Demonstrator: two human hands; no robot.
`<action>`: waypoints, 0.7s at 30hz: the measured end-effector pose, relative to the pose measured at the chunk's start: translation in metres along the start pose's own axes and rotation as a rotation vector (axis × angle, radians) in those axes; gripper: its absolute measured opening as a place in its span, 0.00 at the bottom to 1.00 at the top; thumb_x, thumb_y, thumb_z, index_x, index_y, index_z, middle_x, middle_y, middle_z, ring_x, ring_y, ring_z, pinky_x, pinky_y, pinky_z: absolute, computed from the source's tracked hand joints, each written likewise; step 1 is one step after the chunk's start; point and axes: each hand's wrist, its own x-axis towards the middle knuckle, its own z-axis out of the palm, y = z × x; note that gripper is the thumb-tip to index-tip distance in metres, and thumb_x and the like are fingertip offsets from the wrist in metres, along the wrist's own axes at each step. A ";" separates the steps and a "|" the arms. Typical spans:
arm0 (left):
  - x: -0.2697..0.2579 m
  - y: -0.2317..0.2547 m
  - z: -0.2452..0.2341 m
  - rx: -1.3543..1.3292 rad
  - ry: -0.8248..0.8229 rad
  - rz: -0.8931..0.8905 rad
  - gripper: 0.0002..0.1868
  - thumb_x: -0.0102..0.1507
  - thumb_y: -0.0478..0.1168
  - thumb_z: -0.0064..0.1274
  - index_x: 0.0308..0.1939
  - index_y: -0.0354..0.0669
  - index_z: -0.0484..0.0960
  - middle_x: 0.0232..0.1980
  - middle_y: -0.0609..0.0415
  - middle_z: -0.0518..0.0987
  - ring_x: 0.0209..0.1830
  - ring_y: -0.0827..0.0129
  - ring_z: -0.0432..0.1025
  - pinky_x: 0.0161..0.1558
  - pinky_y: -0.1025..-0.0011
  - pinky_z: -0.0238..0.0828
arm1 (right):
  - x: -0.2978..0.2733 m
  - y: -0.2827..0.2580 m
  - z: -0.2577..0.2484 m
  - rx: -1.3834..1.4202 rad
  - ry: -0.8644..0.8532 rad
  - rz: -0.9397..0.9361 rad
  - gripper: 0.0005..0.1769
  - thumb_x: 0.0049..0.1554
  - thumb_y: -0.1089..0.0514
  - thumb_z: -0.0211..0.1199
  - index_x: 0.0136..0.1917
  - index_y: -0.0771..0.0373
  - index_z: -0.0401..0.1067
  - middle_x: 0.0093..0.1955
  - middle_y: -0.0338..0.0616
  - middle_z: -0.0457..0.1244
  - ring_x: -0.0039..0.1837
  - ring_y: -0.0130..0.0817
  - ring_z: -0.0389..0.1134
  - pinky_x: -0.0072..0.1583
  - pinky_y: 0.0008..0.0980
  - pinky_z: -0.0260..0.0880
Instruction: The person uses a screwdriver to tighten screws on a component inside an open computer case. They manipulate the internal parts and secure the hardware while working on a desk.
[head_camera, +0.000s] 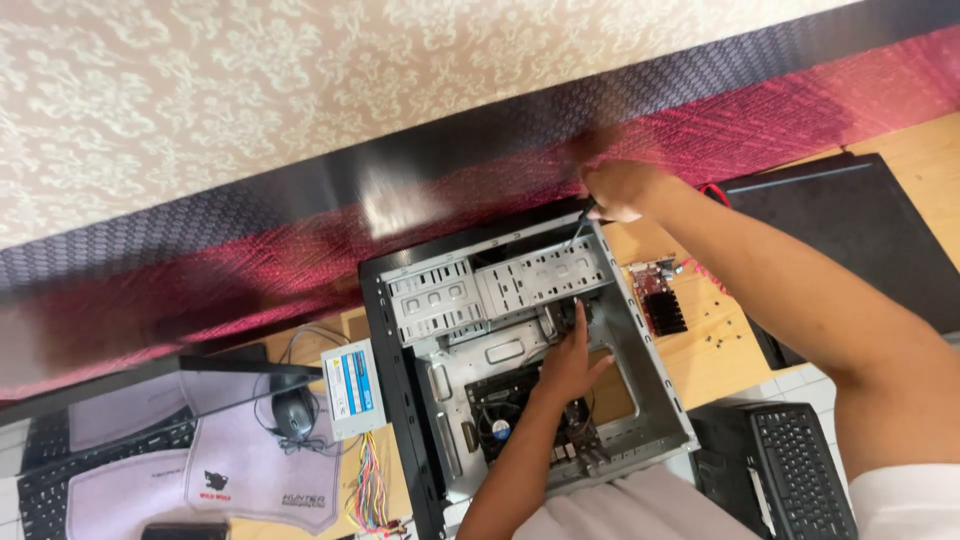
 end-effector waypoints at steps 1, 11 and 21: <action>0.001 0.003 -0.003 0.008 0.009 0.005 0.51 0.70 0.52 0.48 0.81 0.34 0.29 0.63 0.21 0.71 0.55 0.36 0.76 0.47 0.47 0.76 | -0.006 -0.001 -0.006 -0.004 0.013 -0.001 0.28 0.58 0.36 0.62 0.56 0.62 0.76 0.55 0.55 0.72 0.63 0.52 0.73 0.61 0.48 0.76; 0.000 0.011 -0.002 -0.009 -0.030 -0.011 0.54 0.70 0.53 0.49 0.80 0.32 0.25 0.61 0.24 0.73 0.50 0.38 0.76 0.45 0.49 0.75 | -0.033 -0.029 -0.010 0.021 0.025 0.012 0.22 0.57 0.42 0.65 0.52 0.62 0.79 0.49 0.54 0.73 0.57 0.50 0.75 0.57 0.44 0.78; -0.005 0.012 -0.002 -0.040 -0.017 -0.009 0.54 0.70 0.50 0.50 0.78 0.27 0.26 0.58 0.27 0.73 0.50 0.38 0.75 0.47 0.47 0.75 | -0.019 -0.042 -0.012 0.059 0.067 0.040 0.19 0.58 0.46 0.67 0.51 0.63 0.81 0.47 0.55 0.73 0.55 0.50 0.76 0.55 0.43 0.78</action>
